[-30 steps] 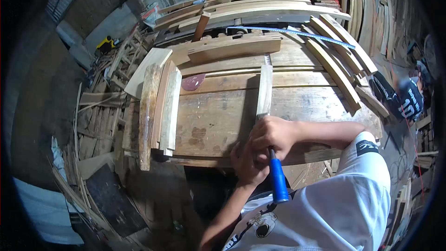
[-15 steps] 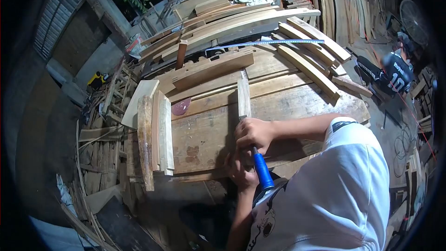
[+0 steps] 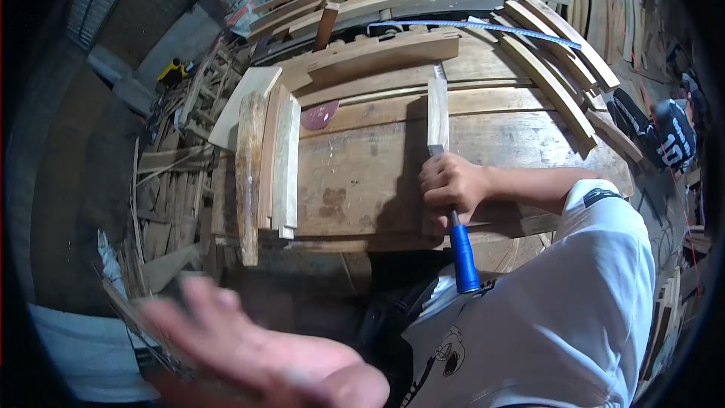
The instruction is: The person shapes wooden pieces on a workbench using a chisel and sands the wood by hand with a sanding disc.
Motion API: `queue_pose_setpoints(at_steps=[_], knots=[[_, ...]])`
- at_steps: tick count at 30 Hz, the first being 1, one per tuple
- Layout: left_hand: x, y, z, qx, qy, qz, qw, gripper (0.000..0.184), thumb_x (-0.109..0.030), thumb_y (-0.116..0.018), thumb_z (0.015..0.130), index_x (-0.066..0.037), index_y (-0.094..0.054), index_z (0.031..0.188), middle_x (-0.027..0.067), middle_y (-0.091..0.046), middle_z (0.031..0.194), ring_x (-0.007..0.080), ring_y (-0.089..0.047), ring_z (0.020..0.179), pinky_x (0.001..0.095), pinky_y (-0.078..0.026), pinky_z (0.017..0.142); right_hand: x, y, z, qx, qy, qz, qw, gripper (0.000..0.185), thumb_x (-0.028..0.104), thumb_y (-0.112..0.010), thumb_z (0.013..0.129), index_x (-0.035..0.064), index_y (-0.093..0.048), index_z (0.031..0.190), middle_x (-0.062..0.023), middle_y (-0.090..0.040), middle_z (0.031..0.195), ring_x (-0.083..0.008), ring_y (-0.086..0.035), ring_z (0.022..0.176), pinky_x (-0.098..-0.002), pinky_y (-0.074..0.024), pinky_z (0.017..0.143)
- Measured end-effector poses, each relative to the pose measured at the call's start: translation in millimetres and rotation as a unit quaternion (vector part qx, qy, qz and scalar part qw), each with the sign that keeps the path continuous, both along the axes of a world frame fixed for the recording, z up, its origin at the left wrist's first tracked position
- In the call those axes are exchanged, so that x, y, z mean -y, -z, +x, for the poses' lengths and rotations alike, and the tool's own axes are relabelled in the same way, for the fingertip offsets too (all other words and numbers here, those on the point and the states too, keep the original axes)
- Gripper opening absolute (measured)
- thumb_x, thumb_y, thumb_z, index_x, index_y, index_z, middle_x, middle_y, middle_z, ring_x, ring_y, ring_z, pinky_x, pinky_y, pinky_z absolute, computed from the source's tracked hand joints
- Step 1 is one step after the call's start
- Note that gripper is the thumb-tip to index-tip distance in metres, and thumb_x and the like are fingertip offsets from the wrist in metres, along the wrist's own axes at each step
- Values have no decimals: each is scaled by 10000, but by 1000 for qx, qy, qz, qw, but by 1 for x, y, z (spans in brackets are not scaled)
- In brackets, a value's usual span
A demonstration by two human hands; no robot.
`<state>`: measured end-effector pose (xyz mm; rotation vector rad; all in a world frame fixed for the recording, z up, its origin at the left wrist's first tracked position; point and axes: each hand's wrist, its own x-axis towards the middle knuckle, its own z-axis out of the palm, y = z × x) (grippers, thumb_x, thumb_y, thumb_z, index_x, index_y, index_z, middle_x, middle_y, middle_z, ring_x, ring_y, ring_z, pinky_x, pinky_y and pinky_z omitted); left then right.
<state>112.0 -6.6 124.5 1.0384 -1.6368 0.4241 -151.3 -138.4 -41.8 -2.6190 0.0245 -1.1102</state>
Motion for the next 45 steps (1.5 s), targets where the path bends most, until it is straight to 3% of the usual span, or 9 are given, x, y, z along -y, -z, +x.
queue_pose_setpoints(at_steps=[3,10,19,27,35,39,41,42,45], knots=[[37,-33,16,37,-2,55,998,620,-221,-489,887,248,-432,1287,395,-554,1289,442,-588,1219,491,-464,1086,1,0,-2,6,1,3,1000,352,274,-685,765,85,-435,605,-95,-451,587,-336,-510,538,-450,-405,508],[62,-38,14,34,0,81,996,611,-208,-496,892,238,-437,1304,386,-551,1312,435,-580,1242,490,-450,1101,4,-3,-7,5,10,-8,1000,352,272,-703,759,86,-443,614,-94,-428,605,-324,-502,554,-444,-384,502],[66,-35,9,16,5,56,998,601,-191,-506,898,225,-444,1327,374,-547,1342,427,-570,1273,488,-431,1120,4,-8,-4,-17,8,-2,1000,335,229,-723,723,93,-438,611,-87,-438,613,-307,-502,549,-430,-386,502],[72,-33,12,3,13,35,999,593,-175,-514,904,213,-449,1347,363,-544,1368,420,-561,1300,486,-414,1137,4,-9,-4,-20,8,7,1000,343,245,-714,759,103,-442,604,-74,-423,590,-293,-496,526,-421,-380,496],[60,-26,7,-70,54,-77,993,588,-160,-522,909,202,-455,1368,352,-541,1395,413,-552,1327,484,-397,1155,10,-7,-5,-44,-13,26,999,340,245,-705,759,86,-451,597,-90,-411,570,-323,-499,531,-439,-382,501],[22,43,-7,-176,169,-176,954,586,-152,-526,912,196,-458,1378,347,-539,1408,409,-548,1340,483,-389,1163,20,-9,-8,-39,-1,41,998,360,232,-703,761,74,-428,590,-100,-403,563,-338,-479,504,-448,-374,496],[7,109,-37,-275,200,-8,940,585,-149,-528,913,193,-459,1383,344,-538,1415,407,-545,1347,482,-384,1167,18,-19,-7,-67,6,59,996,376,239,-705,774,74,-424,586,-105,-398,557,-342,-482,505,-453,-377,495],[-1,135,-56,-325,122,112,931,619,-269,-550,957,113,-466,1437,309,-543,1439,408,-553,1335,505,-422,1116,15,-20,-3,-70,-3,72,995,377,240,-705,778,74,-426,586,-106,-398,556,-343,-485,508,-455,-378,496],[4,184,-69,-218,159,237,933,640,-219,-620,895,62,-475,1452,276,-528,1458,404,-522,1359,544,-343,1157,8,-24,1,-96,-8,96,991,382,238,-707,791,73,-434,582,-110,-409,553,-353,-495,516,-460,-384,498]])
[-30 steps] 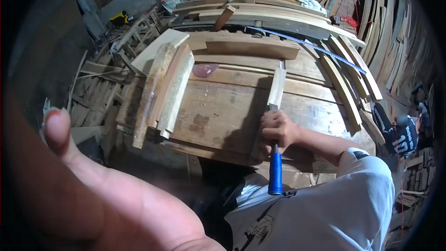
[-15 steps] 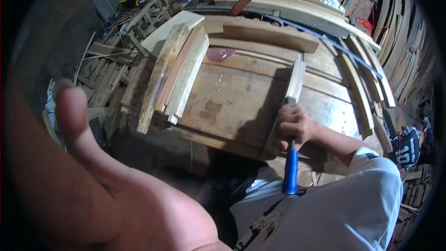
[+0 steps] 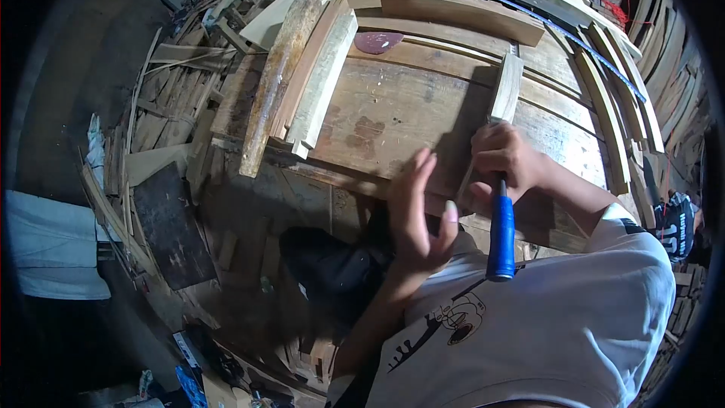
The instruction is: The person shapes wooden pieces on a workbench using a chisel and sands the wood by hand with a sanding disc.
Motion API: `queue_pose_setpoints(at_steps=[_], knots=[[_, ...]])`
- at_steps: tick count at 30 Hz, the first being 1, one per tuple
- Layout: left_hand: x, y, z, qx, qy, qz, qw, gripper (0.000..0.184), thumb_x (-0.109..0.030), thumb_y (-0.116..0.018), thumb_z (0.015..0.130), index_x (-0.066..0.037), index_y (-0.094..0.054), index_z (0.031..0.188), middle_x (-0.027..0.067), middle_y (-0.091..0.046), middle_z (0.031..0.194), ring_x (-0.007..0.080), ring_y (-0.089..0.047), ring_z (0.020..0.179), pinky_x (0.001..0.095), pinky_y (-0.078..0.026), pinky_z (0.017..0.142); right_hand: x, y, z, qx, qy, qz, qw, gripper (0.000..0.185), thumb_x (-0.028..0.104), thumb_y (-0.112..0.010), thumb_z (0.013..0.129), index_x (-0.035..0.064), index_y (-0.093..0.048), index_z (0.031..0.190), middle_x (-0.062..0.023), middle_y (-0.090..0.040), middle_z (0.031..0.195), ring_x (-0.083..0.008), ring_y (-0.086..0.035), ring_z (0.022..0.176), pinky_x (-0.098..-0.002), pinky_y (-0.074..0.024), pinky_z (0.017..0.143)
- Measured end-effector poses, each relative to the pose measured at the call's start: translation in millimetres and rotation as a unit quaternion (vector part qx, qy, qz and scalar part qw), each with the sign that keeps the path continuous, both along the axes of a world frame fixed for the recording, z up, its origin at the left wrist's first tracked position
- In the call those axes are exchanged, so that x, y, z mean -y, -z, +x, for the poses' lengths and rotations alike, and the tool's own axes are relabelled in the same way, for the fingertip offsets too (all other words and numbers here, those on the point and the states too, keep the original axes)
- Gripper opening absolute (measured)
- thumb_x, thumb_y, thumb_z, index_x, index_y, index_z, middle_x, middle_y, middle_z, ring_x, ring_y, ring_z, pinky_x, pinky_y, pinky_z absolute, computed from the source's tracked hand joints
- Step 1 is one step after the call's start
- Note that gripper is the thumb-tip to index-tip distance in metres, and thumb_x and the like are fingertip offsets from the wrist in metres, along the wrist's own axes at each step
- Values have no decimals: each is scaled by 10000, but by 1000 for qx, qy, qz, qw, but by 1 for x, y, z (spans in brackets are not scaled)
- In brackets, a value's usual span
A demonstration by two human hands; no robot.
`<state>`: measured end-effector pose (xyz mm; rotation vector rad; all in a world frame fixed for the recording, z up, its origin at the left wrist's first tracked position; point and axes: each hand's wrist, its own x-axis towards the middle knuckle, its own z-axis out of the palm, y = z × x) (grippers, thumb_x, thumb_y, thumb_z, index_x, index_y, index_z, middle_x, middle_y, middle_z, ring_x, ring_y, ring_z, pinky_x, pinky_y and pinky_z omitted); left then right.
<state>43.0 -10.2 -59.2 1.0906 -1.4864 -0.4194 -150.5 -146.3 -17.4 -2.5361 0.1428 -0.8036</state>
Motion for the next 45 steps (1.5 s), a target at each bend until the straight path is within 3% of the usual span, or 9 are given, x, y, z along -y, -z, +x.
queue_pose_setpoints(at_steps=[4,6,11,19,26,30,36,40,45], knots=[[3,18,-18,83,43,33,995,785,-331,-669,876,4,-391,1529,233,-506,1483,365,-483,1400,582,-184,1200,23,3,-10,1,48,-11,999,371,241,-708,784,57,-451,589,-127,-432,565,-368,-507,535,-465,-391,508],[7,26,-31,141,10,50,989,798,-364,-689,886,-2,-388,1531,205,-509,1491,347,-461,1428,599,-174,1196,24,2,-14,-12,56,-13,998,381,264,-701,799,53,-457,596,-131,-435,568,-369,-511,543,-466,-397,517],[9,35,-35,177,-9,-11,984,743,-347,-733,872,-9,-455,1472,139,-556,1474,333,-491,1416,630,-164,1196,18,0,-8,-26,13,-13,999,408,301,-687,821,49,-449,606,-127,-443,578,-363,-507,551,-457,-389,522],[7,36,-37,163,-10,22,986,710,-287,-743,853,-13,-480,1453,148,-587,1439,334,-479,1432,635,-165,1193,11,2,-3,-27,-1,-12,1000,398,319,-683,809,60,-477,588,-121,-444,575,-363,-505,552,-467,-389,525],[8,38,-37,166,-6,14,986,712,-290,-742,848,-9,-483,1449,142,-589,1434,333,-483,1429,630,-182,1187,36,1,-21,-36,81,-4,996,385,311,-678,812,55,-487,595,-120,-441,577,-357,-500,541,-463,-384,525],[8,39,-38,175,-15,5,985,694,-325,-712,868,-3,-493,1442,144,-580,1448,328,-491,1422,626,-176,1189,12,0,-3,-29,-13,-9,999,394,312,-679,818,69,-465,594,-120,-434,573,-369,-490,537,-466,-376,519],[6,35,-38,153,-8,14,988,737,-301,-740,845,-2,-469,1462,164,-583,1437,344,-475,1435,629,-184,1185,37,2,-16,-29,47,-9,998,393,299,-676,813,55,-466,588,-122,-447,578,-369,-496,537,-466,-378,518],[8,41,-36,181,-7,3,983,727,-301,-725,868,-1,-455,1472,164,-578,1447,339,-461,1445,624,-166,1192,10,-3,4,-24,-32,-7,999,375,294,-677,799,52,-473,597,-124,-461,586,-368,-517,571,-465,-388,529],[6,38,-37,155,1,21,988,716,-312,-716,880,-5,-454,1472,160,-564,1466,331,-446,1458,627,-165,1190,35,1,-11,-41,36,-10,998,414,317,-696,805,63,-444,596,-124,-445,572,-366,-514,563,-459,-375,520]])
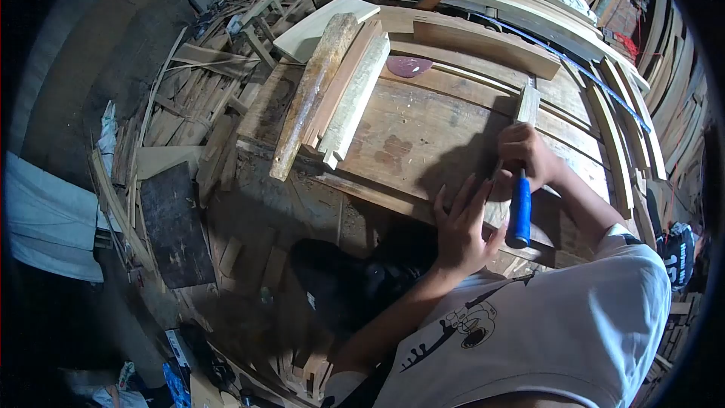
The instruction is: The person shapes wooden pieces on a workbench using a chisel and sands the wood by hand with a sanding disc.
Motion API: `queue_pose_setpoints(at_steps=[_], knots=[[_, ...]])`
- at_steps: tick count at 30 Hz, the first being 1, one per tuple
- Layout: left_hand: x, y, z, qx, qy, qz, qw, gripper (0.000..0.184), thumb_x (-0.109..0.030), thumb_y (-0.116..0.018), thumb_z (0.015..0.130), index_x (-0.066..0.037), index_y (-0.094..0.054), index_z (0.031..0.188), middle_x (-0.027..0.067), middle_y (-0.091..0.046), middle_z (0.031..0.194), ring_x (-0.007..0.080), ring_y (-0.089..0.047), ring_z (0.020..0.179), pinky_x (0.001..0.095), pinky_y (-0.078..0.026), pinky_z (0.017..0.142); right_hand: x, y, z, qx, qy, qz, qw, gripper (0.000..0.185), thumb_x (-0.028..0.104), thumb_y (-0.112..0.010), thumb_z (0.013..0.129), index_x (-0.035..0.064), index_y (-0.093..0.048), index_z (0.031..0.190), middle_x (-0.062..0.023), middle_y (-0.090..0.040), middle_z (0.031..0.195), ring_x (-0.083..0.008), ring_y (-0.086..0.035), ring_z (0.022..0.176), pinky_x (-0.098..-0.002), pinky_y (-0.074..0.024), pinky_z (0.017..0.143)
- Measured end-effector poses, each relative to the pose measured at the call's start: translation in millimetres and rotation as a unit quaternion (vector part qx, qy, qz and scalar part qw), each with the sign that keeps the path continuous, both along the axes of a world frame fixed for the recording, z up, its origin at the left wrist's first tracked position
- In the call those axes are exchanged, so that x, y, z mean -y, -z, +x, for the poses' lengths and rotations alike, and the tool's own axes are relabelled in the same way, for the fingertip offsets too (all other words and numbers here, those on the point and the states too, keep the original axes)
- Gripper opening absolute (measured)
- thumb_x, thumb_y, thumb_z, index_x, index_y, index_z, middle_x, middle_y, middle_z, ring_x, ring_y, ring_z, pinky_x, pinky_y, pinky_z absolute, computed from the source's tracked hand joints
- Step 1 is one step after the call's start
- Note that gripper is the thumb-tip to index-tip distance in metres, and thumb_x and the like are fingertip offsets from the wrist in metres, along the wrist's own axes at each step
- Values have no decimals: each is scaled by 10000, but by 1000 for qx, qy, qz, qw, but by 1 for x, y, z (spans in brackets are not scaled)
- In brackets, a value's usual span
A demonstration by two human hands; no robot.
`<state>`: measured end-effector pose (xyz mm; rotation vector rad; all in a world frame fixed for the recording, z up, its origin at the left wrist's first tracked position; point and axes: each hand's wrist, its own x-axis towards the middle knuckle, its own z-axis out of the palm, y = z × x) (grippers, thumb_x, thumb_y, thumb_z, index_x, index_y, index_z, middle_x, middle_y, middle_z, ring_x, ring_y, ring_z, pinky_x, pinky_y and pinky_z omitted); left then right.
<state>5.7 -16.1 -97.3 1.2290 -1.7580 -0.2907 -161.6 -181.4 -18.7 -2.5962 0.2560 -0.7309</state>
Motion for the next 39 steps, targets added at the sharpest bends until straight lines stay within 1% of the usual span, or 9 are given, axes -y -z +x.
queue_pose_setpoints(at_steps=[4,11,15,21,23,25,31,36,39], knots=[[1,2,2,15,3,-17,1000,730,-313,-717,873,16,-452,1470,168,-575,1448,336,-451,1452,630,-180,1184,-13,-2,8,-3,-26,-14,1000,401,310,-697,800,62,-454,599,-129,-446,576,-368,-510,563,-463,-376,529],[2,1,0,5,-6,-11,1000,686,-315,-718,867,1,-496,1434,159,-584,1433,328,-468,1440,622,-193,1183,-3,-1,-2,5,17,-1,1000,401,318,-681,814,54,-471,597,-134,-444,578,-375,-502,555,-465,-377,526],[2,2,2,11,-7,-18,1000,676,-313,-713,864,-4,-500,1427,157,-583,1434,330,-469,1440,625,-194,1180,-21,-2,11,1,-52,-1,999,408,310,-684,806,55,-455,584,-123,-439,578,-371,-506,555,-461,-377,522],[2,3,0,12,-10,-23,1000,708,-324,-715,859,-5,-477,1444,155,-585,1434,330,-472,1438,630,-195,1177,3,-4,-5,-3,46,-5,999,392,291,-699,785,43,-465,591,-125,-441,571,-372,-508,557,-463,-381,528],[1,6,0,30,-15,-31,999,708,-328,-712,861,3,-478,1442,157,-590,1428,330,-477,1434,630,-195,1177,-7,-3,2,8,-19,7,1000,370,277,-693,782,49,-472,591,-124,-439,566,-370,-490,534,-460,-379,526],[2,6,-1,19,-18,-28,999,709,-345,-703,864,10,-493,1441,157,-593,1434,320,-493,1418,614,-180,1183,-17,-2,10,-1,-39,-14,999,374,272,-693,783,54,-461,587,-120,-439,565,-361,-485,527,-459,-372,523],[3,3,0,9,-16,-20,1000,696,-360,-693,872,14,-509,1429,155,-603,1415,322,-505,1404,610,-179,1183,11,2,-9,18,66,5,998,376,251,-693,784,62,-455,562,-112,-420,543,-345,-475,521,-454,-356,514],[2,3,0,16,-16,-30,999,668,-320,-712,856,7,-519,1405,150,-599,1415,332,-491,1420,621,-201,1175,-15,-2,9,-3,-34,-3,999,378,277,-702,789,47,-463,605,-123,-447,576,-362,-485,551,-459,-365,521],[2,4,0,13,-17,-19,1000,692,-392,-668,889,6,-512,1433,159,-607,1417,312,-509,1404,610,-172,1186,2,7,2,45,3,-17,999,495,345,-647,887,86,-392,551,-86,-370,537,-328,-456,509,-436,-314,500]])
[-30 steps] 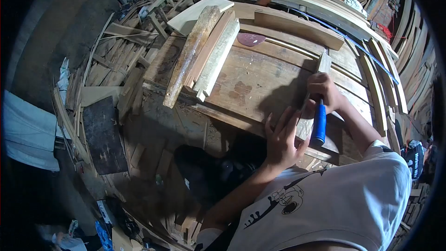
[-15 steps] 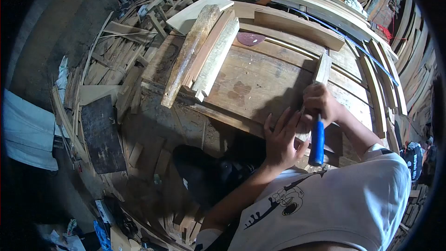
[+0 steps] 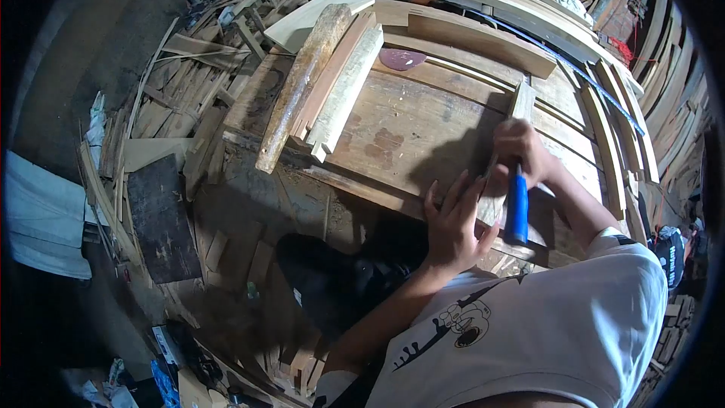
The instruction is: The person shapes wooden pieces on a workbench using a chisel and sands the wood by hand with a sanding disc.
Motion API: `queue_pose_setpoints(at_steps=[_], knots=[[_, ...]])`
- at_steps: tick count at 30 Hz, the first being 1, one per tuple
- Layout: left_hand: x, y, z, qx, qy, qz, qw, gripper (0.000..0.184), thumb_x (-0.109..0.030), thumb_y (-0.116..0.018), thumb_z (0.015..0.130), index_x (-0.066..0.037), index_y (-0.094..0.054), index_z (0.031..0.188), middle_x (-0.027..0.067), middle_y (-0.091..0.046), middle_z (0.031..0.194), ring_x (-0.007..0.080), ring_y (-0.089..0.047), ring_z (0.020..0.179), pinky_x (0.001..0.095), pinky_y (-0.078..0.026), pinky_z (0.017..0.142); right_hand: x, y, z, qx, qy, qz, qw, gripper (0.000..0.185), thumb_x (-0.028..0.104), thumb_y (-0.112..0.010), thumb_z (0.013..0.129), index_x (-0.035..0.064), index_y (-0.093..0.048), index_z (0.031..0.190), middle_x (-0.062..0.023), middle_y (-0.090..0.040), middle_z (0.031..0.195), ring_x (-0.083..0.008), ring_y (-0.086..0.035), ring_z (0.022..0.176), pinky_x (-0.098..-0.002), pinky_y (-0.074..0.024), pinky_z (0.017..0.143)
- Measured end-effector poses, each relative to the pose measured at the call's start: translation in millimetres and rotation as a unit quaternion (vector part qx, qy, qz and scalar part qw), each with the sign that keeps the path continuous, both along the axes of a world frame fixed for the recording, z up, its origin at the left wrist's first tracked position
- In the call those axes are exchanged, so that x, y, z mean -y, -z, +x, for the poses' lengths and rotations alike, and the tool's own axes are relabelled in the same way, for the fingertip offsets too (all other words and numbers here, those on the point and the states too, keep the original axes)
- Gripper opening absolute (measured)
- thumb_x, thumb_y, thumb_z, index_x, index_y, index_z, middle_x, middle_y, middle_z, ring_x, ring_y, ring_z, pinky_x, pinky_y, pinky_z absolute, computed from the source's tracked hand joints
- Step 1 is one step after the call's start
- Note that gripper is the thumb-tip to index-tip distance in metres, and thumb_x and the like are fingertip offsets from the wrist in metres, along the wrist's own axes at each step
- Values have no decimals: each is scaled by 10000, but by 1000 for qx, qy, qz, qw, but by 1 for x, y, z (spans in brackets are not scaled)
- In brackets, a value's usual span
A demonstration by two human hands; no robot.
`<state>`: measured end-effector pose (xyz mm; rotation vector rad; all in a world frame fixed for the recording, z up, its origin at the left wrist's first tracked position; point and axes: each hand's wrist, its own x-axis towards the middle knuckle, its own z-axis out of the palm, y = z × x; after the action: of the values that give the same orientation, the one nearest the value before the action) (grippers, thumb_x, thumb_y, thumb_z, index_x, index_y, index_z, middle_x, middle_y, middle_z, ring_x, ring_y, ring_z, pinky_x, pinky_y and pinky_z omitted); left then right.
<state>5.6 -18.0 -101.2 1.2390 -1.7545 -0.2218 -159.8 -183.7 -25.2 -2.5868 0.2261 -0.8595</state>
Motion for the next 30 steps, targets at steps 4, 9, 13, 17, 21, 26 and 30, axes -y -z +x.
queue_pose_setpoints(at_steps=[4,9,13,17,21,26,30], knots=[[0,-1,0,-5,2,4,1000,686,-323,-725,839,-5,-517,1410,147,-594,1425,332,-487,1424,633,-202,1168,4,-12,-7,-45,60,23,997,344,261,-690,785,51,-491,598,-119,-463,579,-348,-500,550,-446,-380,530],[0,0,1,13,2,-19,1000,693,-333,-722,845,0,-514,1416,149,-600,1416,333,-487,1425,630,-200,1171,-26,-10,14,-40,-53,7,998,365,270,-692,785,63,-465,586,-118,-446,572,-356,-508,553,-458,-378,522],[0,0,1,4,4,-1,1000,689,-335,-714,853,-3,-511,1420,147,-596,1421,330,-482,1430,631,-196,1174,1,-9,-3,-50,3,2,999,310,256,-696,773,56,-514,621,-119,-463,576,-358,-523,559,-451,-398,530],[0,-1,0,-2,2,-3,1000,693,-334,-708,857,-1,-502,1428,148,-595,1420,327,-486,1426,634,-199,1172,3,-3,-8,-42,28,-5,999,348,273,-693,765,60,-467,606,-112,-441,569,-355,-497,551,-451,-404,543],[1,0,0,5,5,-5,1000,705,-334,-704,861,4,-486,1440,155,-594,1415,328,-491,1420,639,-204,1168,-6,-5,2,-35,-13,-18,999,361,273,-692,759,61,-446,600,-114,-427,567,-358,-487,548,-460,-392,545],[0,-2,-1,-13,3,-14,1000,687,-337,-712,863,0,-498,1423,148,-593,1419,333,-489,1419,637,-208,1163,-1,-6,-4,-34,24,5,999,361,271,-697,769,58,-461,598,-121,-437,569,-362,-487,543,-467,-377,528],[0,-2,0,7,1,-4,1000,678,-334,-719,862,-2,-505,1413,142,-593,1420,337,-488,1419,637,-206,1164,-27,-7,13,-34,-58,0,998,379,292,-675,805,52,-471,593,-115,-438,563,-356,-486,538,-459,-370,517]])
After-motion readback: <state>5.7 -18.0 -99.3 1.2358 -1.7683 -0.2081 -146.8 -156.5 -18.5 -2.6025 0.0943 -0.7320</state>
